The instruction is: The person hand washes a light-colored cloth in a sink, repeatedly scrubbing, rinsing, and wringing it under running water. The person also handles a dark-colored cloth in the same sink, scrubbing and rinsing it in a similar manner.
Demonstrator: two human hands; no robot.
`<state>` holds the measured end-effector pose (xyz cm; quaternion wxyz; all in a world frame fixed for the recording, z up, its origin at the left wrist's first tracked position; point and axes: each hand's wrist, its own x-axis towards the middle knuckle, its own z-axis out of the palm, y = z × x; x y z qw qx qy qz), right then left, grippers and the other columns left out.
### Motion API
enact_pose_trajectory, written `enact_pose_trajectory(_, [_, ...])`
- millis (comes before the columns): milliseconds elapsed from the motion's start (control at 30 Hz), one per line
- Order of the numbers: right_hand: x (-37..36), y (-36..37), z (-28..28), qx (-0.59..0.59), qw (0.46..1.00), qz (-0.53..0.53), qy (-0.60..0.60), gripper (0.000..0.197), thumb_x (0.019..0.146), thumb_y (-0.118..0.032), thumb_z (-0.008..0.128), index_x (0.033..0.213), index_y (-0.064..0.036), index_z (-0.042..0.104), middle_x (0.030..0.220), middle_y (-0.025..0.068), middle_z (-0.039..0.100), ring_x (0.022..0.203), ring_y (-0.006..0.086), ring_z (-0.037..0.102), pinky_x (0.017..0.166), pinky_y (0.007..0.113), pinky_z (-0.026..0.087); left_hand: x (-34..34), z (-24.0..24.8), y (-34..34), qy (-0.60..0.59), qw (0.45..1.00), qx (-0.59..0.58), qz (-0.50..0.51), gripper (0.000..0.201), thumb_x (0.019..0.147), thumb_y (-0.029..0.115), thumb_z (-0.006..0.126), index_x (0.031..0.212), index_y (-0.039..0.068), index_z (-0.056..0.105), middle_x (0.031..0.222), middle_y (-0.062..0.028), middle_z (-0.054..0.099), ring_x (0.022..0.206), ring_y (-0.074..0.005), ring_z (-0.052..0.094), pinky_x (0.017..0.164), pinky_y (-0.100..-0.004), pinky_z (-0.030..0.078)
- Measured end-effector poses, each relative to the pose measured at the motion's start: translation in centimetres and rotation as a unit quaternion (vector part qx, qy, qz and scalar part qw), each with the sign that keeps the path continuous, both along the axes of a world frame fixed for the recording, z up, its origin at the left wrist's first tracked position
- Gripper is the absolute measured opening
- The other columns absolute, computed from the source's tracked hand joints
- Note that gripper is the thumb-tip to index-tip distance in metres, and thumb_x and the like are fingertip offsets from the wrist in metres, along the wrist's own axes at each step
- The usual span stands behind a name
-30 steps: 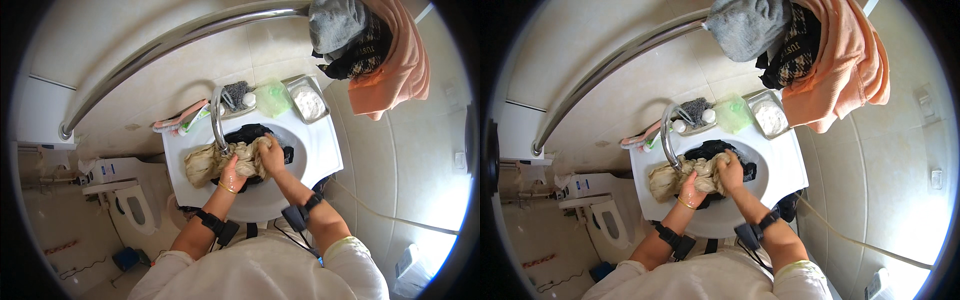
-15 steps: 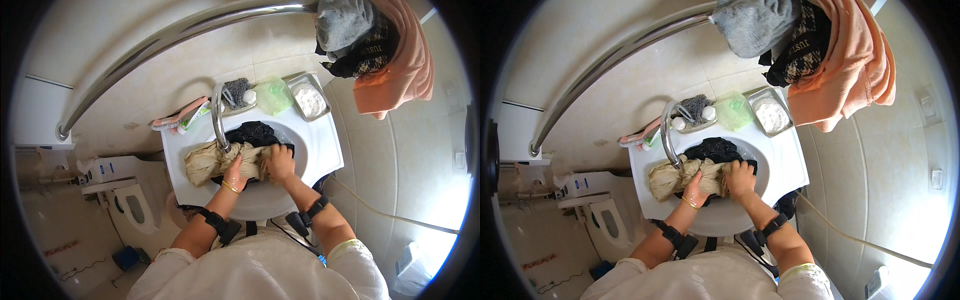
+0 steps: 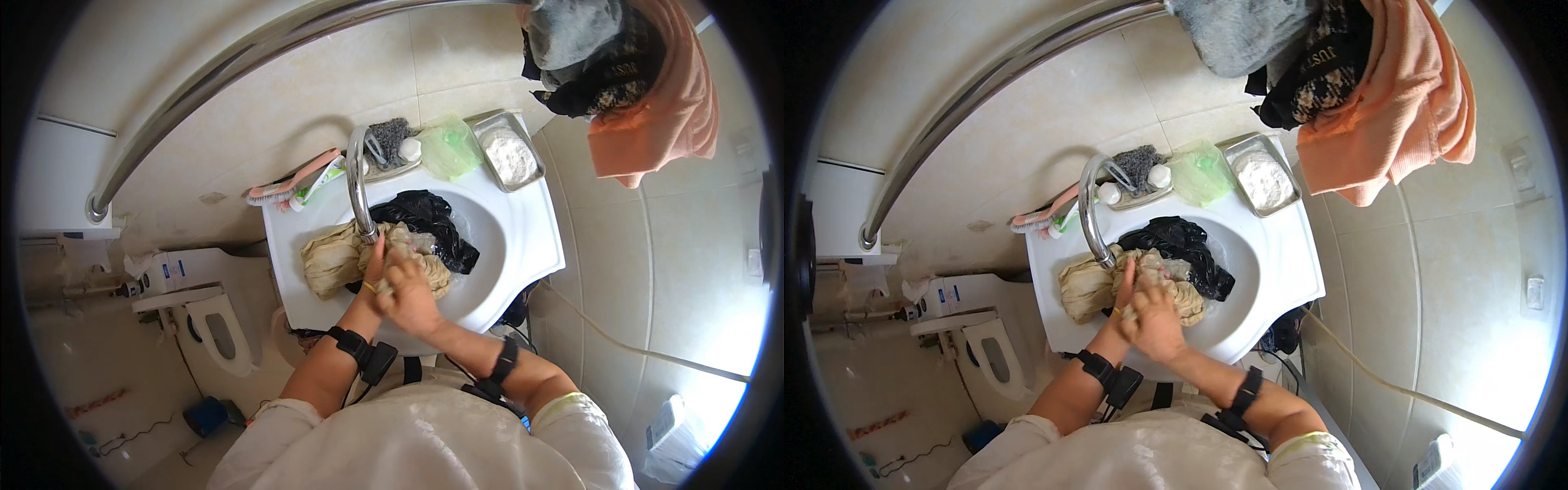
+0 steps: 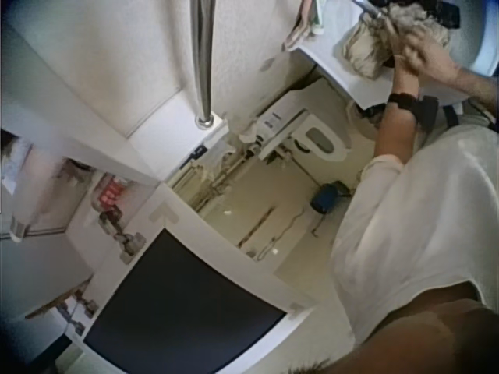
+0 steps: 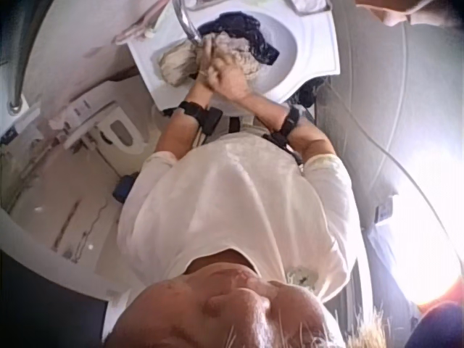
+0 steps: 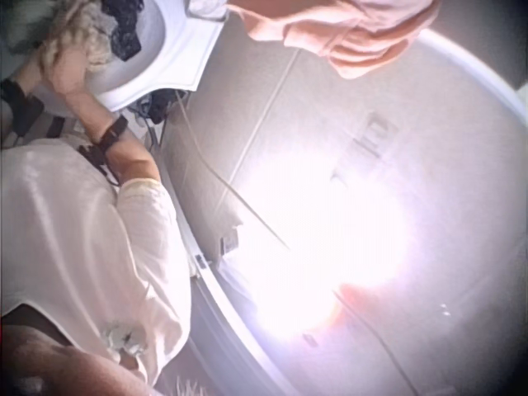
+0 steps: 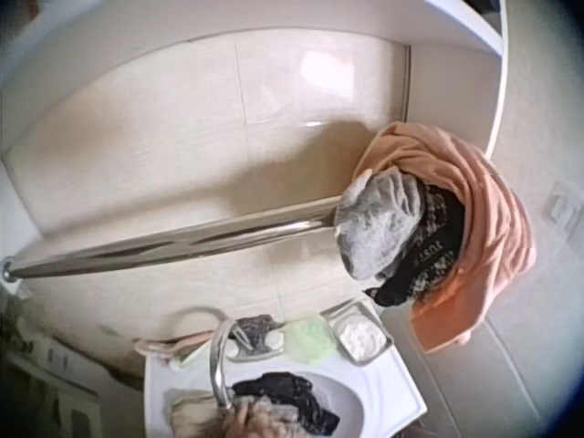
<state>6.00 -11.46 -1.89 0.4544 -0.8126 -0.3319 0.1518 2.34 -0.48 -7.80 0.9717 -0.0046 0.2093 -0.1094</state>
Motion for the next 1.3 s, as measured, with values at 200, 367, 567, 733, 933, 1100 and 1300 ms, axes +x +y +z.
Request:
enact_pose_trajectory(200, [4.5, 1.6, -1.5, -0.044, 0.967, -0.196, 0.155, 0.022, 0.078, -0.021, 0.057, 0.085, -0.0004, 0.051, 0.085, 0.0266, 0.059, 0.079, 0.0445, 0.057, 0.069, 0.047, 0.047, 0.3, 0.7, -1.0, 0.154, 0.966, 0.203, 0.048, 0.029, 0.09, 0.026, 0.05, 0.11, 0.005, 0.057, 0.109, -0.0075, 0.061, 0.103, -0.0244, 0.057, 0.09, -0.0415, 0.045])
enact_pose_trajectory(367, [3.3, 0.4, -0.8, 0.057, 0.956, -0.227, 0.177, 0.025, 0.077, -0.017, 0.058, 0.095, -0.0004, 0.057, 0.091, 0.0256, 0.058, 0.086, 0.0419, 0.057, 0.077, 0.045, 0.047, 0.2, 0.8, 0.4, 0.144, 0.964, 0.214, 0.066, 0.028, 0.09, 0.03, 0.053, 0.103, 0.006, 0.06, 0.1, -0.0068, 0.064, 0.094, -0.0226, 0.06, 0.087, -0.0383, 0.048])
enact_pose_trajectory(567, [2.1, -0.5, 1.6, -0.035, 0.984, -0.15, 0.09, 0.019, 0.078, -0.019, 0.059, 0.086, -0.001, 0.058, 0.081, 0.024, 0.059, 0.077, 0.0412, 0.058, 0.07, 0.046, 0.048, 0.1, 1.2, -1.1, 0.051, 0.993, 0.105, 0.002, 0.028, 0.088, 0.03, 0.055, 0.104, 0.007, 0.06, 0.102, -0.0077, 0.064, 0.095, -0.0224, 0.061, 0.086, -0.0385, 0.048])
enact_pose_trajectory(733, [5.6, -2.3, -1.6, -0.057, 0.959, -0.233, 0.15, 0.028, 0.082, -0.027, 0.057, 0.091, -0.0005, 0.053, 0.096, 0.0253, 0.059, 0.09, 0.0422, 0.056, 0.077, 0.048, 0.046, 0.0, 1.0, -2.9, 0.071, 0.982, 0.169, 0.04, 0.027, 0.089, 0.023, 0.056, 0.109, 0.006, 0.057, 0.108, -0.006, 0.061, 0.099, -0.0197, 0.059, 0.089, -0.0344, 0.046])
enact_pose_trajectory(933, [4.4, -4.0, -6.6, -0.425, 0.897, -0.038, 0.111, 0.045, 0.08, -0.032, 0.06, 0.11, 0.0005, 0.05, 0.11, 0.026, 0.055, 0.106, 0.0414, 0.052, 0.089, 0.046, 0.044, -1.0, -0.5, -0.7, 0.218, 0.94, 0.262, 0.006, 0.045, 0.092, 0.035, 0.05, 0.127, 0.008, 0.047, 0.127, -0.0078, 0.051, 0.115, -0.0244, 0.05, 0.098, -0.0409, 0.04])
enact_pose_trajectory(1100, [5.6, -2.3, -4.7, -0.168, 0.95, -0.191, 0.183, 0.033, 0.079, -0.02, 0.051, 0.098, 0.0066, 0.057, 0.087, 0.0233, 0.063, 0.084, 0.0327, 0.062, 0.078, 0.039, 0.048, -1.2, 0.4, -0.2, 0.169, 0.96, 0.224, -0.019, 0.054, 0.09, 0.047, 0.05, 0.13, 0.011, 0.045, 0.132, -0.0082, 0.048, 0.118, -0.0276, 0.048, 0.098, -0.0458, 0.038])
enact_pose_trajectory(1300, [2.2, -0.8, 1.3, -0.019, 0.997, 0.031, 0.072, 0.034, 0.069, -0.022, 0.063, 0.095, 0.0001, 0.06, 0.116, 0.0239, 0.053, 0.105, 0.043, 0.051, 0.093, 0.043, 0.043, -0.2, 1.4, -0.3, -0.036, 0.997, 0.066, 0.017, 0.052, 0.089, 0.056, 0.044, 0.116, 0.013, 0.054, 0.115, -0.0069, 0.057, 0.103, -0.0245, 0.056, 0.087, -0.0377, 0.046])
